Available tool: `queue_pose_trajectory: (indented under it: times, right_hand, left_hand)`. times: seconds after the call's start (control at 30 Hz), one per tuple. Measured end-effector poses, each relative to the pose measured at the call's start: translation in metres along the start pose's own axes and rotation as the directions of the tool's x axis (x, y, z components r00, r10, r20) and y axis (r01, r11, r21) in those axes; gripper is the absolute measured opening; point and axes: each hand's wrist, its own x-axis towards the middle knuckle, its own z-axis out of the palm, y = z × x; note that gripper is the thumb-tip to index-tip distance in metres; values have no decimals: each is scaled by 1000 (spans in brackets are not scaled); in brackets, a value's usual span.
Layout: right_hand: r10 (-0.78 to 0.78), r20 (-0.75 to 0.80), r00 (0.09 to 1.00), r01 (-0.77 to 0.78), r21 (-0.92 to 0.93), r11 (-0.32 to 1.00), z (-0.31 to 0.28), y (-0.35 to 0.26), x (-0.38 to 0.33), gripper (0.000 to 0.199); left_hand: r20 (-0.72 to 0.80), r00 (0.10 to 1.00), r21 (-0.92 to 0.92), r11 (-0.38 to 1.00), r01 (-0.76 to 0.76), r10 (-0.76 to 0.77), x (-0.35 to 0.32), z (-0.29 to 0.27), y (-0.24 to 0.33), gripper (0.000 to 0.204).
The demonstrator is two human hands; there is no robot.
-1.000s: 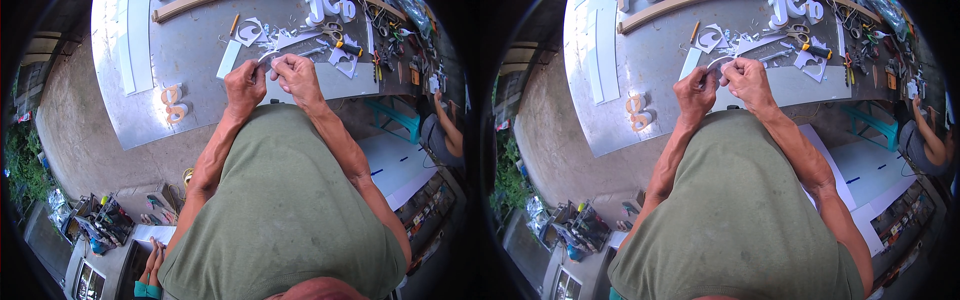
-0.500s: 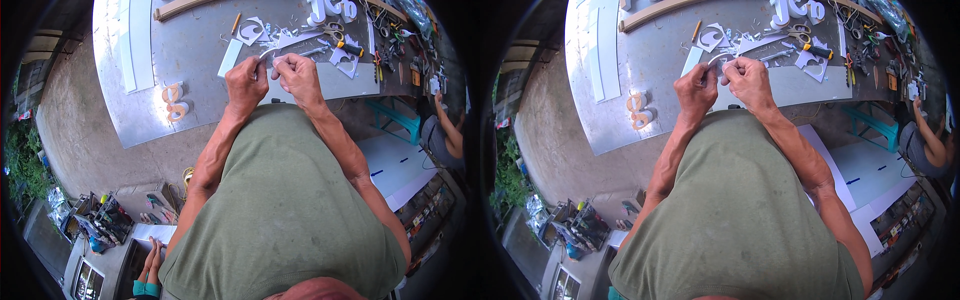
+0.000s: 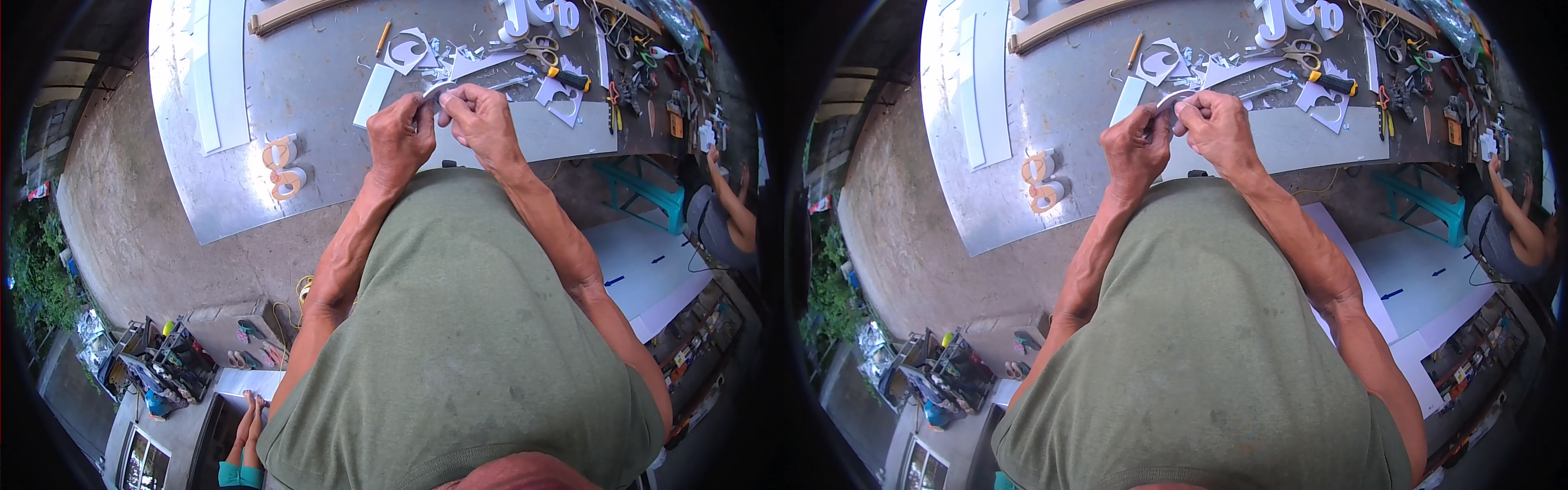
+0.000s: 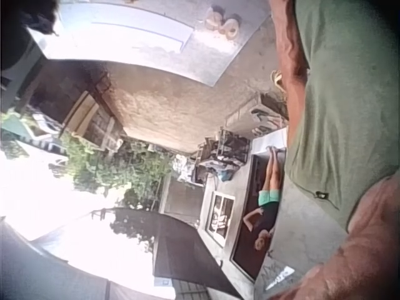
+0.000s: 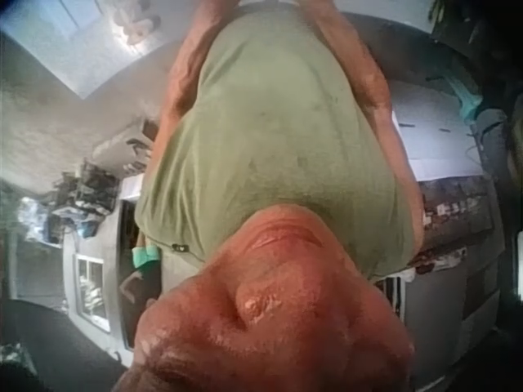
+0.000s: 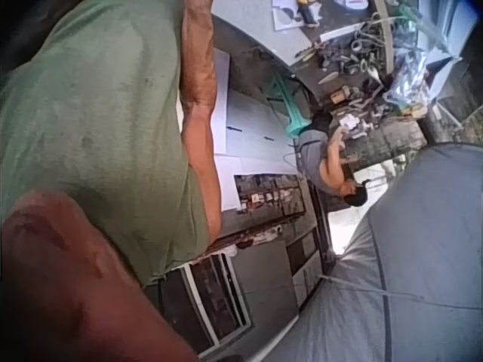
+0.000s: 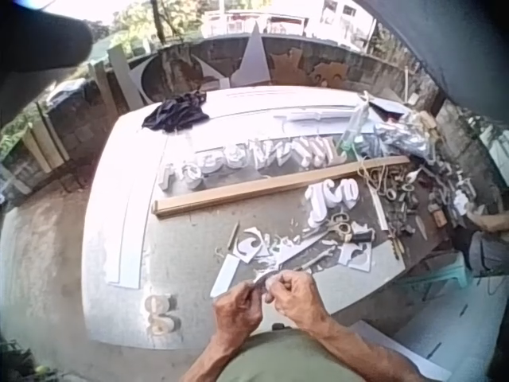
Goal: Assembling and cleaning 3D sign letters at a work table in a sign shop.
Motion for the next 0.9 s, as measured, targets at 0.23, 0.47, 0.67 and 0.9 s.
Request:
queue_pose_trajectory:
  times: [0.23, 0.47, 0.67, 0.9]
  right_hand:
    - [-57, 3, 998, 57, -148, 987, 1, 7, 10, 17]
    - [-46, -24, 999, 36, -320, 947, -2, 8, 4, 18]
    - [-351, -2, 936, 288, -569, 770, -7, 23, 2, 14]
    - [-388, 6, 921, 316, -595, 739, 0, 9, -2, 11]
  left_hand:
    - [32, 999, 11, 1000, 22, -22, 0, -2, -3, 4]
    - [24, 1000, 43, 999, -5, 4, 0, -1, -2, 5]
    - [-4, 999, 42, 998, 49, -49, 3, -2, -11, 6]
    - [58, 997, 40, 998, 45, -48, 1, -6, -2, 7]
